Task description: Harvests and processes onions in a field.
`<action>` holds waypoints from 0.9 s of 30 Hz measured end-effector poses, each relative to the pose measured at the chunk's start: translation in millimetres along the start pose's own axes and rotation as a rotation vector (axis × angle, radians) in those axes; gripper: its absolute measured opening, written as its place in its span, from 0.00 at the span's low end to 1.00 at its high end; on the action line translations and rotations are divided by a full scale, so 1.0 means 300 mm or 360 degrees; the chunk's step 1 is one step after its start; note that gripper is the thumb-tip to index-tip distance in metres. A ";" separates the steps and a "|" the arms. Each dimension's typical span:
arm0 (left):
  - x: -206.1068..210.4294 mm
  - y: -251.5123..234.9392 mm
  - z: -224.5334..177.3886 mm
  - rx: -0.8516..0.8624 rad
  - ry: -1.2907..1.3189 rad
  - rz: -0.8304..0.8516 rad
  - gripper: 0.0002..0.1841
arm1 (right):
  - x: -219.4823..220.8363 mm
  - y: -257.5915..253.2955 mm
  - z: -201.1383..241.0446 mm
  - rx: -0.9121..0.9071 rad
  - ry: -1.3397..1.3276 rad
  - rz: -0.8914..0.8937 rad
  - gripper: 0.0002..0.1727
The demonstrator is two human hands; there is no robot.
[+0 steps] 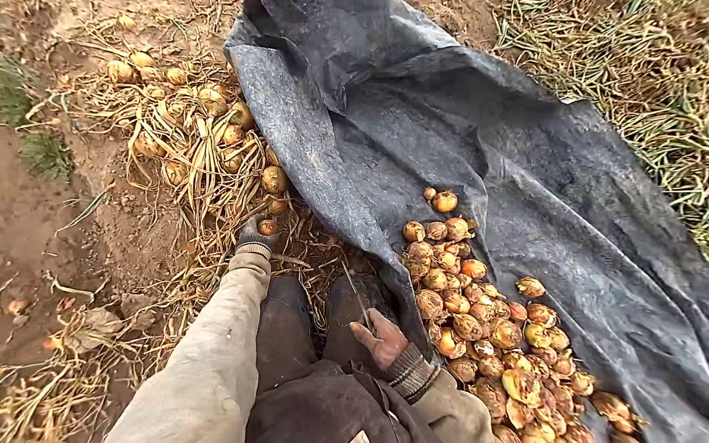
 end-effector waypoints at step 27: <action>-0.143 0.165 -0.555 0.0972 0.0601 0.0264 0.38 | 0.037 -0.102 0.082 -0.0109 -0.1303 -0.0270 0.29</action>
Point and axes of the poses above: each hand's wrist, its own y-axis away from the middle knuckle, its own x-axis out of the palm, z = x × y, the point moved 3 cm from there along -y, towards the middle knuckle, and after that the axes turned 8 degrees about y, right-handed, at the moved point
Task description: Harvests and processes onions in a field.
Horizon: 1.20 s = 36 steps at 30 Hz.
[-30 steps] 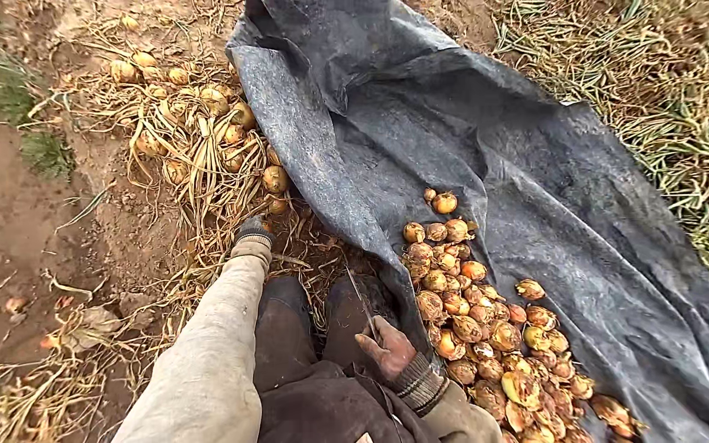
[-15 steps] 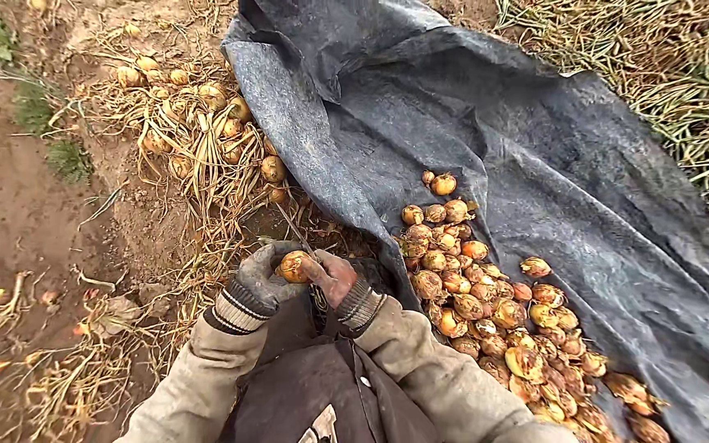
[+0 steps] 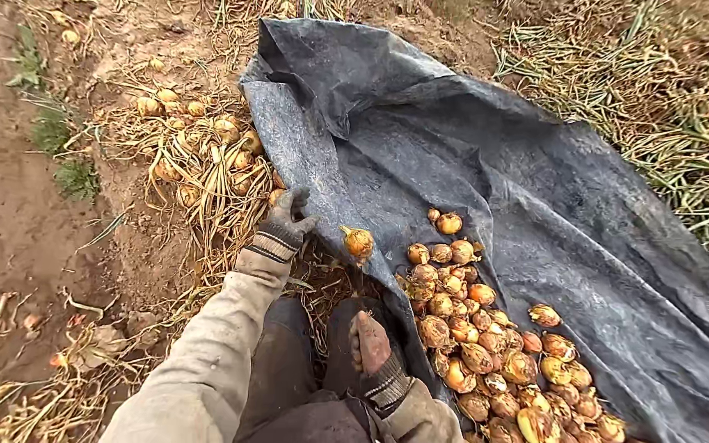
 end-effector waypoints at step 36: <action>-0.099 0.676 -0.160 -0.0172 -0.0078 0.0221 0.53 | 0.165 0.045 0.218 -0.0694 0.0854 0.0188 0.40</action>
Point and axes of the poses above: each hand's wrist, its own y-axis away from the middle knuckle, its own x-axis out of the palm, z = x × y, the point moved 3 cm from there along -y, towards the middle knuckle, and after that the axes turned 8 degrees about y, right-handed, at the moved point
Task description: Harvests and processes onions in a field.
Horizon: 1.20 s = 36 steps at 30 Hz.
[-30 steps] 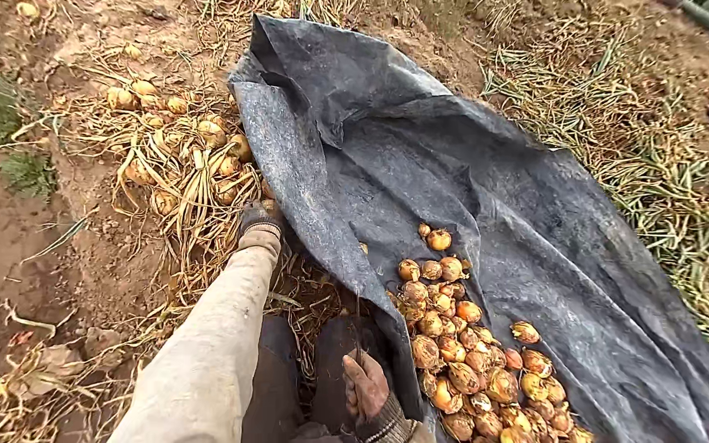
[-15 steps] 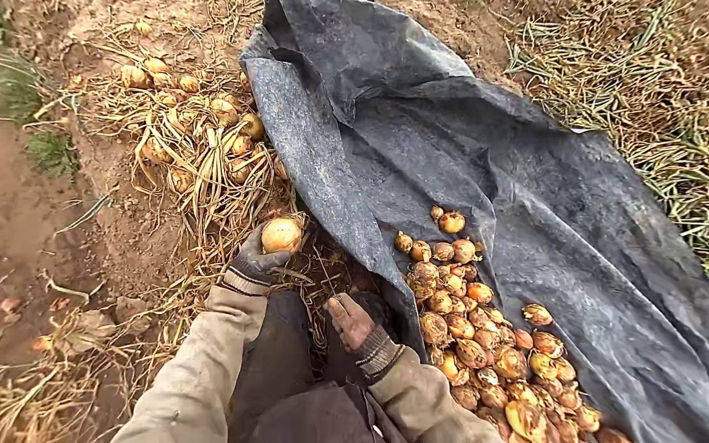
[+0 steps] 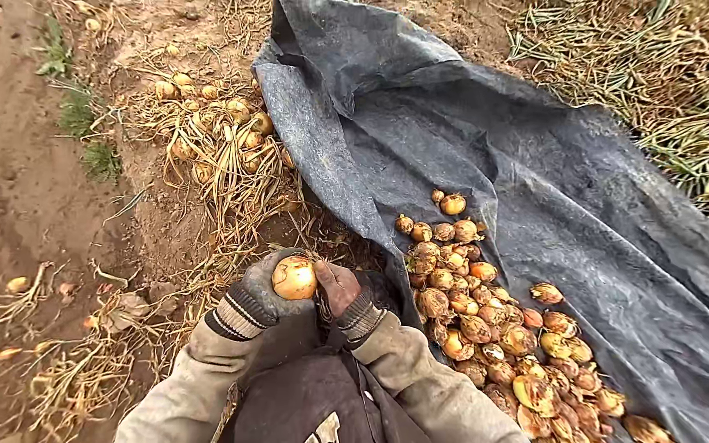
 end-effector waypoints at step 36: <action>-0.085 0.025 0.242 -0.0478 0.0126 -0.0776 0.09 | 0.074 -0.017 -0.218 0.0674 -0.0225 0.0502 0.36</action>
Point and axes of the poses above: each hand's wrist, its own y-axis away from the middle knuckle, its own x-axis out of the palm, z = x × y, the point moved 3 cm from there along -y, towards the middle knuckle, and after that the axes turned 8 degrees about y, right-handed, at the moved point
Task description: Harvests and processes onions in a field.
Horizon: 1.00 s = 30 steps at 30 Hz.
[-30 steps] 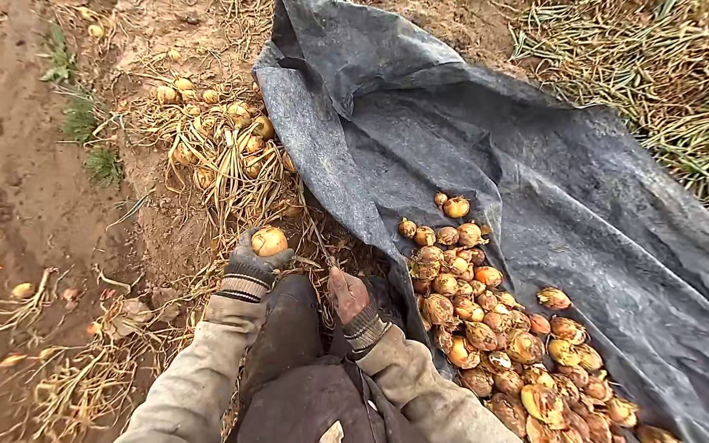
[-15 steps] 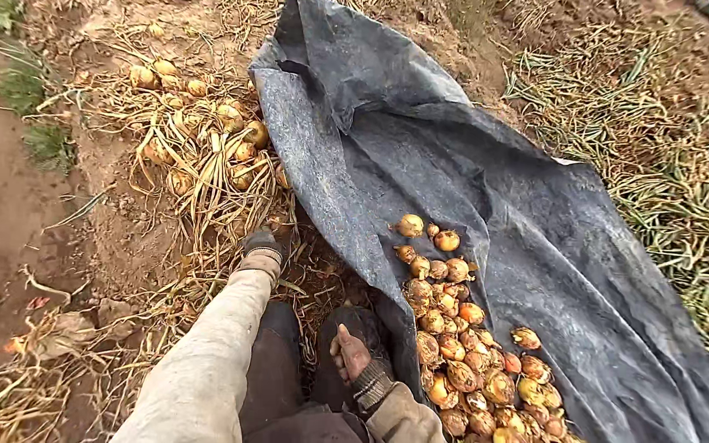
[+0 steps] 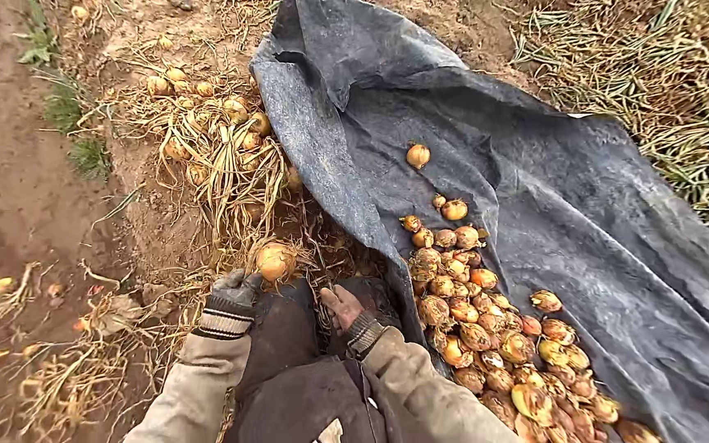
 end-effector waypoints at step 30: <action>0.189 0.066 -0.318 0.0402 -0.1348 0.1389 0.22 | 0.007 0.018 0.044 -0.0166 -0.0164 -0.0303 0.38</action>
Point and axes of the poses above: each hand's wrist, its own y-axis away from the middle knuckle, its own x-axis out of the palm, z = x × y, the point moved 3 cm from there along -y, towards the middle knuckle, and after that the axes turned 8 degrees about y, right-handed, at the moved point
